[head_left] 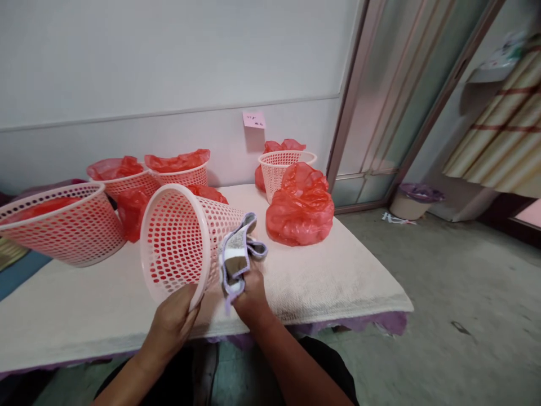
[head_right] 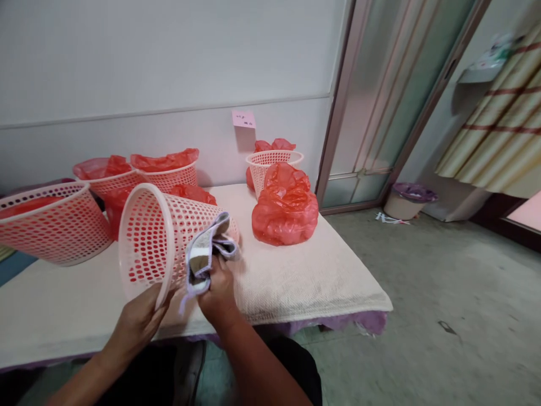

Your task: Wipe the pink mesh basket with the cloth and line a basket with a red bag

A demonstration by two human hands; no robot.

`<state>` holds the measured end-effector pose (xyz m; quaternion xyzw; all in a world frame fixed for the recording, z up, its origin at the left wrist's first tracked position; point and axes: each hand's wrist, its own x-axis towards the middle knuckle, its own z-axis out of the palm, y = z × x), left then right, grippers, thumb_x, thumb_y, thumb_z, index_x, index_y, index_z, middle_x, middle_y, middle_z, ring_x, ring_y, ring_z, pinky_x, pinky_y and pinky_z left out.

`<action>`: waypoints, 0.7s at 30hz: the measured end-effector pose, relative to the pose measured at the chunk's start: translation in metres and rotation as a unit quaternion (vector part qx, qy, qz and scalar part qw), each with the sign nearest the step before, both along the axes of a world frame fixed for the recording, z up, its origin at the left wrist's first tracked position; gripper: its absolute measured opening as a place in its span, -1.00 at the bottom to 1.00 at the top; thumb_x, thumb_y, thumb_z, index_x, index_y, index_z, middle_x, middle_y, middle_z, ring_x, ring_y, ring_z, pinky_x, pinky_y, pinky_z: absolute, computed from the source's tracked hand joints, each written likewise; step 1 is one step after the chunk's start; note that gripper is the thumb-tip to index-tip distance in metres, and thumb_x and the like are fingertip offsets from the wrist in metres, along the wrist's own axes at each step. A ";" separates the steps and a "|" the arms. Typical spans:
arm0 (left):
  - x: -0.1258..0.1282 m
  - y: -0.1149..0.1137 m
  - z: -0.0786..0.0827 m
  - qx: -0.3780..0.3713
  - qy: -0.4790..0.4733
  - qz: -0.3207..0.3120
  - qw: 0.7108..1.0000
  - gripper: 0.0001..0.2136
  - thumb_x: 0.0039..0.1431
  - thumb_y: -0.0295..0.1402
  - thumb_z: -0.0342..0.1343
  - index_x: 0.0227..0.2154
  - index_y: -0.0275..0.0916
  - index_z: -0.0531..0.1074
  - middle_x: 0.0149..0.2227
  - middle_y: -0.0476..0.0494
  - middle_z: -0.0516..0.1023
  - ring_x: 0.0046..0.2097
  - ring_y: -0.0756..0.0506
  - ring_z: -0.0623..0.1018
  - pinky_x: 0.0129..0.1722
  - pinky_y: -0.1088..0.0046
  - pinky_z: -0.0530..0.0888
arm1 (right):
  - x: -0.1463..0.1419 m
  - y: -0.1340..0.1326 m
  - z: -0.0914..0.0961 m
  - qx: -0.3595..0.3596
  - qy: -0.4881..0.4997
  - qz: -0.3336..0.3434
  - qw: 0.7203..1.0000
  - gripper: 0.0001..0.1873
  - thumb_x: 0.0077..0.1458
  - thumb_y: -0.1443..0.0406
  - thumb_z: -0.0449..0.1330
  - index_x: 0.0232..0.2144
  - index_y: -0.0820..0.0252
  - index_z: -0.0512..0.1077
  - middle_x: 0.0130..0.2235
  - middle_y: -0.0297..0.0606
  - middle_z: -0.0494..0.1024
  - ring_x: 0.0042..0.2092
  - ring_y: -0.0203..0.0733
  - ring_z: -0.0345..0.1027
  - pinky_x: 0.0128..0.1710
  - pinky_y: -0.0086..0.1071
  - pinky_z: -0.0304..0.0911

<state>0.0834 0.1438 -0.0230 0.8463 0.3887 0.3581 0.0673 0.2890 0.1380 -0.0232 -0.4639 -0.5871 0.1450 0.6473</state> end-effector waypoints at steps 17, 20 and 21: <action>0.052 -0.030 0.082 -0.177 -0.363 0.230 0.886 -0.65 0.05 -0.03 0.26 -0.21 -0.18 0.57 -0.33 0.00 0.61 -0.31 -0.05 0.54 -0.32 0.52 0.47 | -0.045 -0.023 -0.019 0.184 -0.187 0.010 0.965 -0.43 0.04 0.27 0.18 0.15 0.13 0.34 0.05 -0.07 0.54 0.04 0.03 0.43 0.11 -0.08 0.32; 0.049 -0.033 0.089 -0.192 -0.402 0.246 0.861 -0.66 0.05 -0.04 0.25 -0.24 -0.18 0.53 -0.50 0.07 0.51 -0.48 -0.02 0.46 -0.50 0.52 0.44 | -0.026 -0.007 -0.022 0.140 -0.126 -0.044 0.981 -0.53 0.06 0.28 0.16 0.06 0.10 0.42 -0.12 -0.11 0.62 -0.08 0.02 0.50 -0.03 -0.11 0.42; 0.047 -0.033 0.090 -0.196 -0.424 0.236 0.852 -0.68 0.05 -0.06 0.26 -0.23 -0.17 0.51 -0.52 0.10 0.48 -0.50 -0.01 0.45 -0.53 0.53 0.43 | -0.018 0.000 -0.021 0.117 -0.093 -0.066 0.987 -0.55 0.07 0.30 0.15 0.05 0.12 0.42 -0.12 -0.10 0.61 -0.09 0.02 0.50 -0.04 -0.11 0.43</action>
